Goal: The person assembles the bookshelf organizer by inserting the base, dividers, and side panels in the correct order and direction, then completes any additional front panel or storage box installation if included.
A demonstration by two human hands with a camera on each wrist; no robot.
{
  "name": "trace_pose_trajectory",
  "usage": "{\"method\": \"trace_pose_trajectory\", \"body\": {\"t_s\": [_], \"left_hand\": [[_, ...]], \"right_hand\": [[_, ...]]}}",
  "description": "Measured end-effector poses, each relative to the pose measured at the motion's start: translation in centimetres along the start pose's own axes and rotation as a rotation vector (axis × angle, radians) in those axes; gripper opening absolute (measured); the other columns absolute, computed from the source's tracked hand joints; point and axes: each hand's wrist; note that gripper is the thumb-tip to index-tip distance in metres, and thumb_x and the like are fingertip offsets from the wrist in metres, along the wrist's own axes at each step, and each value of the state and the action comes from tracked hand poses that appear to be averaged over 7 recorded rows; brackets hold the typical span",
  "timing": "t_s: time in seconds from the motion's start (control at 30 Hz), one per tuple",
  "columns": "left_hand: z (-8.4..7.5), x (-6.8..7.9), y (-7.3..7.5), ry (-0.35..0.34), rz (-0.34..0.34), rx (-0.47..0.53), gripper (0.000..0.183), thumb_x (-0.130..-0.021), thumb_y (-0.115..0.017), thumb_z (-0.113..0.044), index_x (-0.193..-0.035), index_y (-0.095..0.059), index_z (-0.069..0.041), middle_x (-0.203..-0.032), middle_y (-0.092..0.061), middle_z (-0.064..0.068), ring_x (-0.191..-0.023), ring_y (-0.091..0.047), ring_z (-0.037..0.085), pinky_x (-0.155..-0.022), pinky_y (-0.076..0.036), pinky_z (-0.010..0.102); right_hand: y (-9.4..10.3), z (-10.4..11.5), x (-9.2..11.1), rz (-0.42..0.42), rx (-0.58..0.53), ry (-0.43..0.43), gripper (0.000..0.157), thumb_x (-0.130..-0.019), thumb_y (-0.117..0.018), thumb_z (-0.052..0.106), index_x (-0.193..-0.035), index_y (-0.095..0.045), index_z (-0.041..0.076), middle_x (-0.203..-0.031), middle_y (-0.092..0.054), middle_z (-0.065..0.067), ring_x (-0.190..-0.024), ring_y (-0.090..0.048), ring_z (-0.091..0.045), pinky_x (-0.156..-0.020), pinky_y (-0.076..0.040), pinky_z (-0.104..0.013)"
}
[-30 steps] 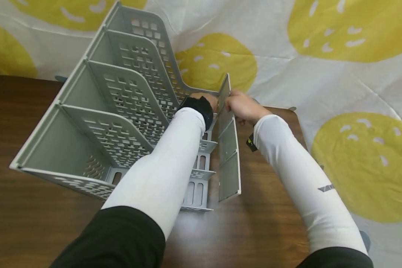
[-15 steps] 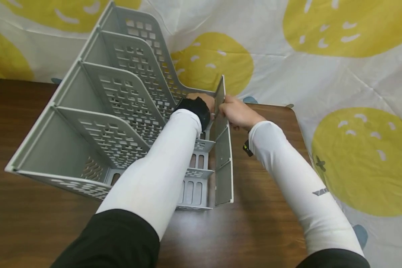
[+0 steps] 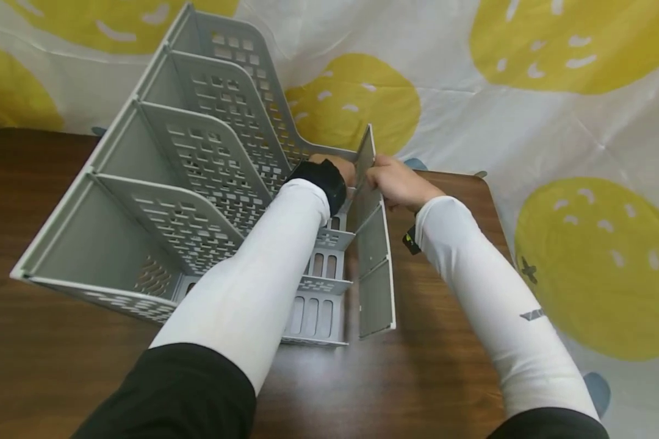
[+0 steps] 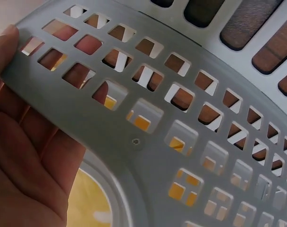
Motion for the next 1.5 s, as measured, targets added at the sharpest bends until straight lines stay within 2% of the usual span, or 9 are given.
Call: {"method": "trace_pose_trajectory", "body": {"t_s": [0.13,0.3,0.4,0.63,0.8,0.9,1.07,1.3,1.5], "left_hand": [[-0.3,0.5,0.5,0.004,0.027,0.021,0.018,-0.079,-0.067,-0.021,-0.061,-0.063,-0.019,-0.076,-0.068,-0.001,-0.075,-0.059,0.019,-0.069,-0.048,0.035],[-1.3,1.5,1.4,0.032,-0.009,0.018,0.016,-0.084,-0.060,-0.021,-0.072,-0.068,-0.016,-0.085,-0.072,0.000,-0.082,-0.064,0.020,-0.078,-0.052,0.038],[-1.8,1.7,1.8,0.048,-0.024,-0.003,0.017,-0.087,-0.056,-0.021,-0.082,-0.071,-0.014,-0.093,-0.073,0.002,-0.088,-0.066,0.021,-0.082,-0.053,0.038],[-2.4,0.9,2.2,0.064,0.032,-0.036,0.024,-0.092,-0.049,-0.021,-0.098,-0.072,-0.013,-0.112,-0.071,0.005,-0.102,-0.066,0.022,-0.089,-0.051,0.039],[-2.1,-0.7,1.4,0.116,0.048,-0.009,0.030,-0.095,-0.045,-0.023,-0.108,-0.069,-0.012,-0.124,-0.065,0.008,-0.112,-0.062,0.025,-0.097,-0.048,0.042],[-1.5,-1.3,0.7,0.119,0.029,-0.028,0.028,-0.093,-0.047,-0.023,-0.103,-0.071,-0.013,-0.120,-0.067,0.008,-0.108,-0.064,0.025,-0.095,-0.048,0.043],[-0.8,-1.2,0.1,0.085,-0.013,-0.054,0.022,-0.089,-0.053,-0.022,-0.095,-0.072,-0.014,-0.113,-0.070,0.007,-0.101,-0.066,0.024,-0.092,-0.050,0.043],[-0.5,0.2,0.3,0.088,-0.006,-0.058,0.016,-0.086,-0.060,-0.027,-0.086,-0.072,-0.017,-0.102,-0.072,0.002,-0.093,-0.066,0.021,-0.085,-0.053,0.040],[-0.8,-0.9,-0.5,0.094,0.029,-0.103,0.024,-0.088,-0.057,-0.025,-0.106,-0.071,-0.017,-0.119,-0.067,0.007,-0.108,-0.062,0.025,-0.091,-0.050,0.043]], "right_hand": [[0.8,0.1,0.3,0.016,-0.056,-0.032,0.044,-0.082,-0.033,0.003,-0.125,-0.041,0.002,-0.049,-0.039,0.003,-0.036,-0.020,-0.006,-0.039,-0.025,-0.024],[1.3,0.3,0.4,0.022,-0.037,-0.044,0.042,-0.083,-0.033,0.005,-0.124,-0.038,0.001,-0.046,-0.026,0.007,-0.038,-0.016,-0.006,-0.040,-0.027,-0.024],[1.6,0.4,0.5,0.028,-0.028,-0.049,0.042,-0.083,-0.032,0.005,-0.125,-0.037,0.001,-0.047,-0.032,0.006,-0.038,-0.017,-0.006,-0.040,-0.028,-0.025],[2.0,0.4,0.6,0.020,-0.064,-0.079,0.029,-0.080,-0.033,0.003,-0.109,-0.038,0.003,-0.047,-0.039,0.004,-0.036,-0.023,-0.006,-0.039,-0.030,-0.024],[1.6,0.5,0.4,0.016,-0.064,-0.073,0.007,-0.082,-0.035,0.004,-0.088,-0.033,0.008,-0.046,-0.027,0.008,-0.037,-0.019,-0.005,-0.039,-0.031,-0.025],[1.2,0.6,0.3,0.012,-0.043,-0.063,0.013,-0.083,-0.035,0.005,-0.080,-0.026,0.014,-0.048,-0.019,0.009,-0.039,-0.015,-0.006,-0.040,-0.031,-0.025],[0.4,0.3,-0.1,0.021,-0.039,-0.030,0.008,-0.081,-0.034,0.003,-0.086,-0.031,0.010,-0.045,-0.024,0.008,-0.036,-0.019,-0.006,-0.039,-0.029,-0.025],[0.2,0.4,-0.6,0.042,-0.031,-0.016,0.014,-0.082,-0.035,0.004,-0.096,-0.037,0.006,-0.047,-0.029,0.007,-0.037,-0.020,-0.006,-0.039,-0.032,-0.025],[0.4,0.3,-0.7,0.073,-0.036,-0.013,0.007,-0.085,-0.033,0.004,-0.087,-0.030,0.010,-0.048,-0.021,0.008,-0.039,-0.016,-0.007,-0.040,-0.032,-0.026]]}}
Point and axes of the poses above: each hand's wrist, its own x-axis away from the middle knuckle, its own y-axis out of the back of the hand, z = x × y
